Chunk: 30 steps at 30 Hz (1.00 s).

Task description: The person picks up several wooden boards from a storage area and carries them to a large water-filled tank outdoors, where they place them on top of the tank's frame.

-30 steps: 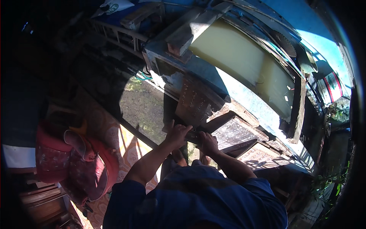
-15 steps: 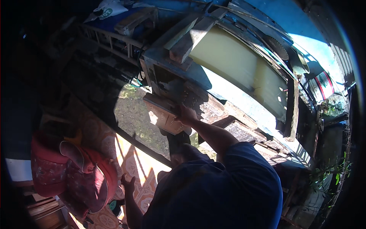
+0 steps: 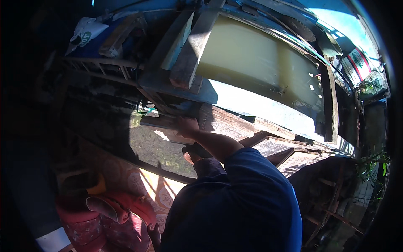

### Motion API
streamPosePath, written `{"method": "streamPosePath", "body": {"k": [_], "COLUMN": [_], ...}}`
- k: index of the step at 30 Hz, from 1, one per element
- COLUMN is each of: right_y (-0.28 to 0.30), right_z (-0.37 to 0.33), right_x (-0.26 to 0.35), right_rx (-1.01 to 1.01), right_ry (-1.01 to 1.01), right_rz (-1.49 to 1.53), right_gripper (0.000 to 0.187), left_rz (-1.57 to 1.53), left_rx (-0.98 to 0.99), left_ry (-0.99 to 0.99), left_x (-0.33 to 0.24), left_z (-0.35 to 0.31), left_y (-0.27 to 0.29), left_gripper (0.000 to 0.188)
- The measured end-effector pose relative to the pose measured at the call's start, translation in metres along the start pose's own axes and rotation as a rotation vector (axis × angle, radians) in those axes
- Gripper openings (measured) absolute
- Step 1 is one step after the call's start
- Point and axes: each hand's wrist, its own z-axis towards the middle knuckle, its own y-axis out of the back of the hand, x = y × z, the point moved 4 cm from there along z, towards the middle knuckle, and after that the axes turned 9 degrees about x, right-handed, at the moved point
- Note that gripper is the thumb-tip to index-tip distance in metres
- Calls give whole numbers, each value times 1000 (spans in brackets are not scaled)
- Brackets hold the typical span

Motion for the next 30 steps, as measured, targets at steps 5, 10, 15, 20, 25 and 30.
{"method": "streamPosePath", "body": {"k": [5, 10, 15, 20, 25, 30], "right_y": [12, 26, 21, 29, 34, 33], "right_z": [30, 43, 54, 61, 66, 56], "right_x": [4, 6, -9, -8, 16, 41], "right_rx": [-219, -283, -436, -415, -389, -358], "right_ry": [4, -104, -80, -156, -312, -488], "right_rz": [55, 38, -43, -102, -106, -167], "right_gripper": [64, 58, 56, 49, 60, 76], "left_rz": [43, -5, -20, -39, -101, -227], "left_rx": [45, 49, 124, 212, 249, 189], "left_ry": [1, -157, -87, 11, 85, 94], "left_x": [-55, -98, -68, -24, -21, -32], "left_z": [62, 91, 130, 167, 210, 270], "left_y": [16, 13, 15, 16, 22, 75], "left_gripper": [56, 54, 54, 53, 53, 53]}}
